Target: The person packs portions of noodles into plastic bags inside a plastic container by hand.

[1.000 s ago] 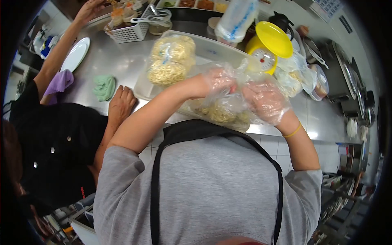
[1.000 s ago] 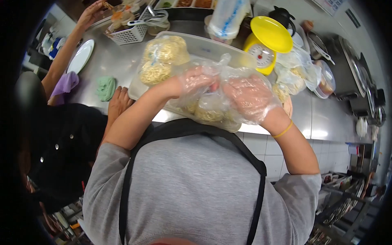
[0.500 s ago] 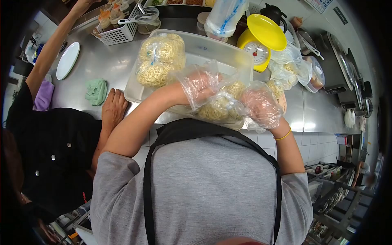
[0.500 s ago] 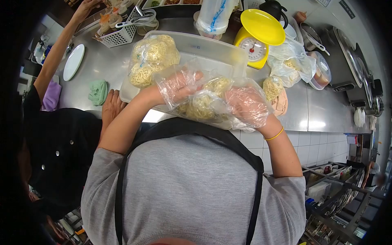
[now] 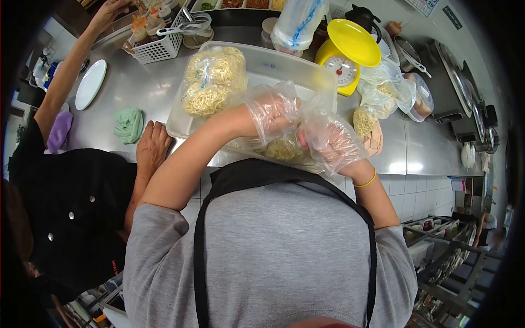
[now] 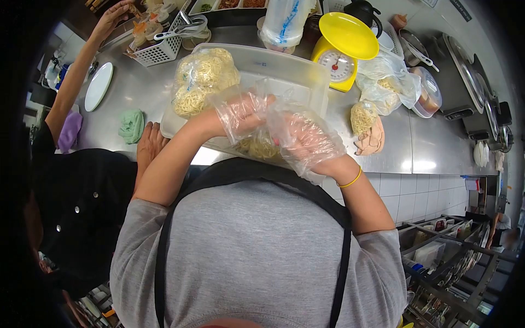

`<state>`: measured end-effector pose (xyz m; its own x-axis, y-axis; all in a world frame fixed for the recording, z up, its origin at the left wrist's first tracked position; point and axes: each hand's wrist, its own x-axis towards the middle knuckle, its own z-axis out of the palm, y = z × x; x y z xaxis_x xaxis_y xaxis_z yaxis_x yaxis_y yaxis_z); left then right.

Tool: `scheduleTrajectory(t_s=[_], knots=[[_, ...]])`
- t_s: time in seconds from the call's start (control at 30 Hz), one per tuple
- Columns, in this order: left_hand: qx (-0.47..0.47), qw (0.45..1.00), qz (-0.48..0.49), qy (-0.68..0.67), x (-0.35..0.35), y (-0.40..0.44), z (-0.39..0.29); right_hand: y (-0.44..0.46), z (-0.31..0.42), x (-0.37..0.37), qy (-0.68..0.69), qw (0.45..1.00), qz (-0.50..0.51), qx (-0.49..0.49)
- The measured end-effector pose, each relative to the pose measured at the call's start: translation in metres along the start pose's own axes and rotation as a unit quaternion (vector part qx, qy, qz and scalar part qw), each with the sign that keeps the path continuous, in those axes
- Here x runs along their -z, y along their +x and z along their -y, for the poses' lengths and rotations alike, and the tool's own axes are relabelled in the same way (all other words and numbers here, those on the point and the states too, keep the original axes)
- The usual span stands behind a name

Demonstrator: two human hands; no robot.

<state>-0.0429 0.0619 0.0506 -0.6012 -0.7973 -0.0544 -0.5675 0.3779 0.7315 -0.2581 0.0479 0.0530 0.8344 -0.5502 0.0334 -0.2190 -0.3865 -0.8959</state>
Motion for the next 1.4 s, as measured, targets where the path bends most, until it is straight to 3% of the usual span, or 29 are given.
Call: scheduleTrajectory(t_s=[0.07,0.17,0.27,0.3,0.37,0.4,0.43,0.47,0.5,0.53,0.57,0.67,0.73,0.77,0.87,0.9,0.93,0.97,1.0,1.03,1.1,1.17,1.2,1.27,1.4], knots=[[0.003,0.998,-0.051,0.046,-0.006,-0.001,-0.002,-0.006,-0.006,-0.006,-0.020,1.000,-0.011,0.005],[0.026,0.996,-0.028,0.083,-0.007,0.001,-0.008,-0.014,-0.016,-0.008,-0.128,0.988,-0.061,0.064],[0.032,0.991,-0.015,0.127,-0.007,0.001,-0.009,-0.011,-0.009,-0.002,-0.065,0.997,0.002,-0.032],[0.031,0.991,-0.015,0.127,-0.006,-0.001,-0.012,-0.007,-0.010,0.002,-0.027,0.997,-0.020,-0.075],[-0.026,0.986,-0.053,0.156,-0.004,-0.007,-0.019,-0.001,-0.019,0.007,0.010,0.992,-0.045,-0.119],[-0.026,0.986,-0.052,0.154,-0.009,-0.006,-0.019,0.000,-0.030,0.005,0.017,0.993,-0.100,-0.067],[-0.095,0.971,-0.081,0.206,-0.016,-0.003,-0.017,0.001,-0.035,0.003,0.025,0.988,-0.153,-0.015],[-0.163,0.946,-0.110,0.257,-0.021,-0.001,-0.016,0.000,-0.035,0.004,0.026,0.988,-0.151,-0.015],[-0.163,0.946,-0.109,0.257,-0.022,-0.001,-0.022,0.001,-0.027,0.008,0.122,0.984,-0.126,-0.035],[-0.129,0.957,-0.118,0.231,-0.022,-0.001,-0.031,0.000,-0.023,0.010,0.217,0.969,-0.100,-0.056],[-0.095,0.966,-0.128,0.204,-0.021,-0.001,-0.036,0.000,-0.025,0.012,0.217,0.969,-0.101,-0.058],[-0.090,0.975,-0.087,0.182,-0.016,0.001,-0.031,0.002,-0.026,0.017,0.012,0.998,-0.056,-0.019],[-0.137,0.968,-0.135,0.161,-0.015,0.001,-0.022,0.002,-0.011,0.019,0.180,0.977,-0.051,-0.099],[-0.186,0.955,-0.183,0.141,-0.016,0.001,-0.017,0.002,-0.008,0.018,0.180,0.977,-0.050,-0.099],[-0.159,0.951,-0.239,0.116,-0.022,0.006,-0.001,0.006,0.002,0.013,0.138,0.979,-0.053,-0.142],[-0.160,0.951,-0.238,0.116,-0.020,0.007,-0.002,0.008,0.009,0.013,0.093,0.982,-0.043,-0.160],[-0.103,0.975,-0.190,0.051,-0.017,0.009,-0.006,0.009,0.013,0.013,0.048,0.982,-0.033,-0.177],[-0.045,0.989,-0.140,-0.014,-0.014,0.010,-0.008,0.010,0.005,0.010,0.048,0.982,-0.035,-0.177],[-0.047,0.989,-0.139,-0.014,-0.014,0.012,-0.006,0.011,-0.008,0.004,0.040,0.989,-0.072,-0.121],[-0.100,0.980,-0.158,0.063,-0.013,0.013,-0.004,0.011,-0.015,0.001,0.031,0.991,-0.108,-0.065],[-0.153,0.962,-0.175,0.141,-0.013,0.012,-0.003,0.012,-0.014,-0.001,-0.008,0.988,-0.128,-0.088],[-0.068,0.977,-0.200,0.034,-0.012,0.008,-0.004,0.013,-0.013,-0.002,-0.047,0.982,-0.144,-0.109],[-0.067,0.977,-0.201,0.034,-0.015,0.008,0.001,0.013,-0.014,-0.001,0.009,0.984,-0.145,-0.105],[-0.020,0.951,-0.270,-0.151,-0.022,0.008,0.016,0.012,-0.015,0.002,0.064,0.982,-0.147,-0.100],[0.033,0.975,-0.178,-0.125,-0.016,-0.003,0.008,0.009,-0.017,0.004,0.080,0.983,-0.155,-0.061]])
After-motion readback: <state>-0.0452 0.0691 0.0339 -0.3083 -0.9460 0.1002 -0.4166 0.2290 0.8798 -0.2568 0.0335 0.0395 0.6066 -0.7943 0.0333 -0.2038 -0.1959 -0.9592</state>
